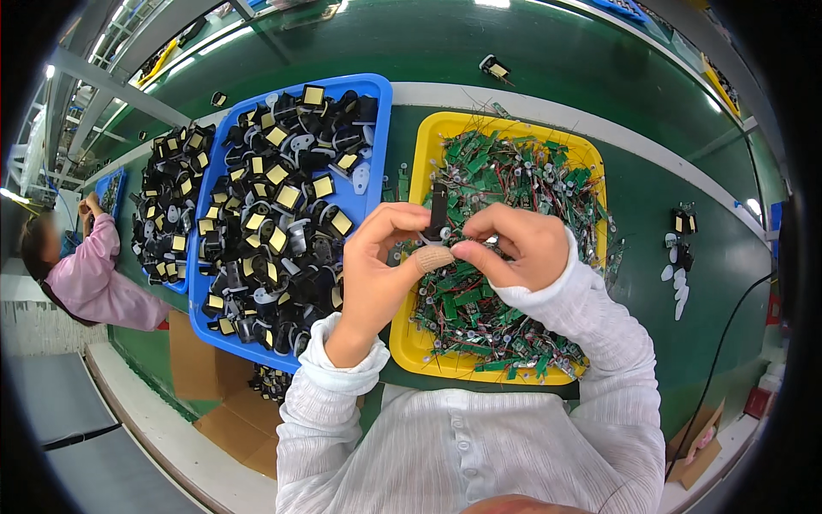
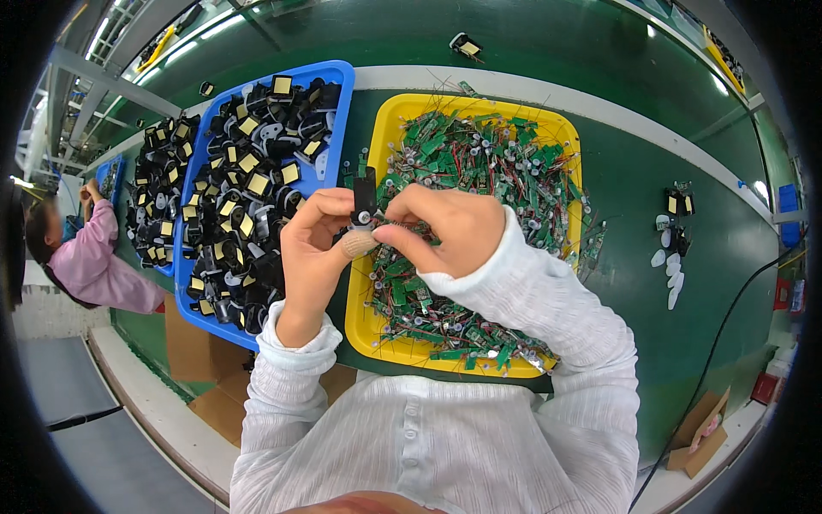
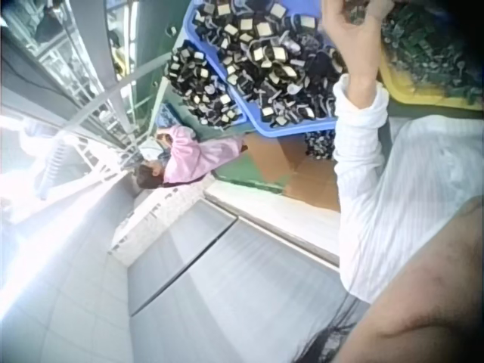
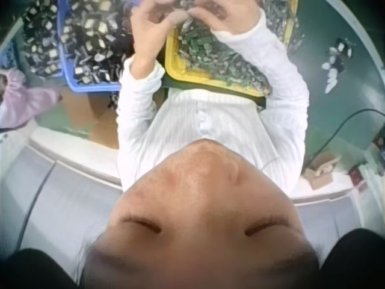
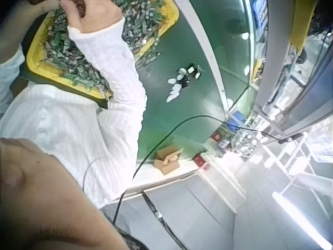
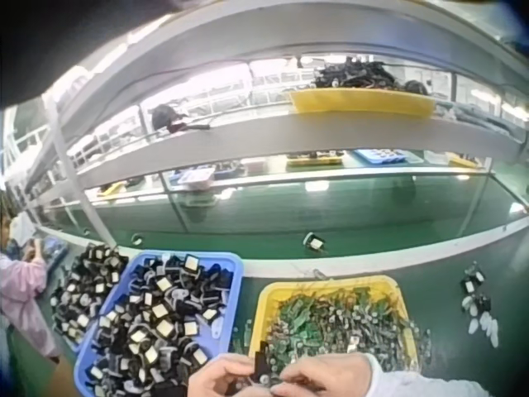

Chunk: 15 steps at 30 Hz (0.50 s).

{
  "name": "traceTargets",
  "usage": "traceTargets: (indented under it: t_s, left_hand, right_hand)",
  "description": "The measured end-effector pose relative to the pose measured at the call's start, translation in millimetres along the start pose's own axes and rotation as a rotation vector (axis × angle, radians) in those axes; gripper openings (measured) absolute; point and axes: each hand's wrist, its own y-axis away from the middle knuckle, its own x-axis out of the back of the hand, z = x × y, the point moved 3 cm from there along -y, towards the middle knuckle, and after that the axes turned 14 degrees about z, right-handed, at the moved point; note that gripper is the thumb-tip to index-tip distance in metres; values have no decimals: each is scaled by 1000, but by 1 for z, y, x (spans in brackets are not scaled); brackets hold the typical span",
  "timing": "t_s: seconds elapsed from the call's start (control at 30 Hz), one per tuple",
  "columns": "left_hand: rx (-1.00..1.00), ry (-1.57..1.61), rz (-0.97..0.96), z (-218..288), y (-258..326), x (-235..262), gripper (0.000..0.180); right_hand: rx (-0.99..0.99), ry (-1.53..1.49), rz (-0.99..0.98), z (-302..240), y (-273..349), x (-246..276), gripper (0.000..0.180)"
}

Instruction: The person repeatedly picks small black plastic housings from a blue bin and green circuit boards from a yellow bin, then inserts the boards into the housings. The assembled units are placed on the table surface to the right.

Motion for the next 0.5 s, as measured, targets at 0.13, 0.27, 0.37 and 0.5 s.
traceTargets:
  t_s: [0.13,0.27,0.37,0.5]
  left_hand:
    - [-86,-121,4,10,0,-2,30]
    - [-194,-230,-15,8,2,-4,31]
    - [-213,-251,12,9,4,-6,30]
    - [-301,-297,22,14,3,-8,29]
  right_hand:
    - [37,-26,23,8,4,-3,11]
    - [132,9,85,4,5,-1,10]
    - [177,64,114,1,6,1,11]
    - [208,113,137,0,8,2,13]
